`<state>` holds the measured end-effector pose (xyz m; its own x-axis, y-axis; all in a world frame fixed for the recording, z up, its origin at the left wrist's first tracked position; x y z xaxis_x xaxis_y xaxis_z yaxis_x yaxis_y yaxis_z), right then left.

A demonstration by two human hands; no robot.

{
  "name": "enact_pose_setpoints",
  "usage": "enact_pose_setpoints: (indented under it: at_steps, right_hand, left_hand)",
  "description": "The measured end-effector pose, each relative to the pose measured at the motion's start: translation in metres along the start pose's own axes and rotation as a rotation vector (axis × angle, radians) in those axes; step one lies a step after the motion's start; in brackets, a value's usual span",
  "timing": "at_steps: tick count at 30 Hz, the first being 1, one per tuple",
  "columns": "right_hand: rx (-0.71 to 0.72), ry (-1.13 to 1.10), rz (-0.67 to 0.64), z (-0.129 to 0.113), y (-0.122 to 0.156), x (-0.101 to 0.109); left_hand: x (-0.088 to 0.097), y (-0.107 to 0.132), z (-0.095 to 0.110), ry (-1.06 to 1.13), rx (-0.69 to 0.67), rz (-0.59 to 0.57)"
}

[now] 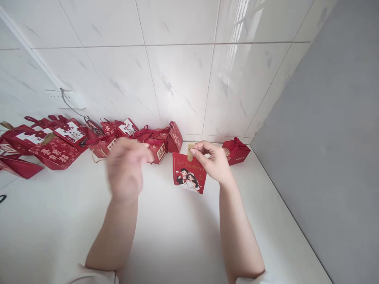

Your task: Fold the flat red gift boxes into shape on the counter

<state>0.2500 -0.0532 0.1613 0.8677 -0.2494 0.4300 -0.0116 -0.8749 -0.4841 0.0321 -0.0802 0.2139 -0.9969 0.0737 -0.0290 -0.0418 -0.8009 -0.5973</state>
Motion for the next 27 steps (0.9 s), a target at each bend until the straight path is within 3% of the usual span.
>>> enact_pose_setpoints:
  at_steps: [4, 8, 12, 15, 19, 22, 27]
  right_hand:
    - [0.031, -0.08, -0.092, -0.009, 0.001, -0.009]
    - [0.0, -0.157, -0.144, -0.014, 0.0, -0.019]
    - [-0.04, -0.191, -0.141, -0.012, -0.001, -0.03]
    - [-0.041, -0.183, -0.065, -0.009, -0.002, -0.037]
    - [0.109, -0.06, 0.053, -0.014, -0.001, -0.035]
    - [0.269, 0.1, -0.044, -0.021, 0.002, -0.031]
    - [0.373, 0.242, -0.16, -0.022, 0.003, -0.032]
  left_hand:
    - [-0.017, -0.014, -0.033, -0.112, 0.211, -0.343]
    - [-0.018, -0.017, -0.056, -0.155, 0.376, -0.455]
    - [-0.015, -0.017, -0.058, -0.134, 0.406, -0.493]
    - [-0.012, -0.019, -0.06, -0.148, 0.396, -0.471]
    - [-0.004, -0.022, -0.067, -0.13, 0.423, -0.362]
    - [0.0, -0.022, -0.072, -0.073, 0.48, -0.333]
    - [0.002, -0.02, -0.074, -0.031, 0.519, -0.286]
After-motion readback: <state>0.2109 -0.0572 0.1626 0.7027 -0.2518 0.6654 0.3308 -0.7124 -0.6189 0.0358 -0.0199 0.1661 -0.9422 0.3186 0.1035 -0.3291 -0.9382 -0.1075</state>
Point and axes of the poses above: each hand's wrist, its own y-axis away from the middle knuckle, its own x-axis out of the back of the hand, z = x × y, the point moved 1 cm from there along -y, towards the middle knuckle, and after that the axes turned 12 degrees about y, right-handed, at the moved point
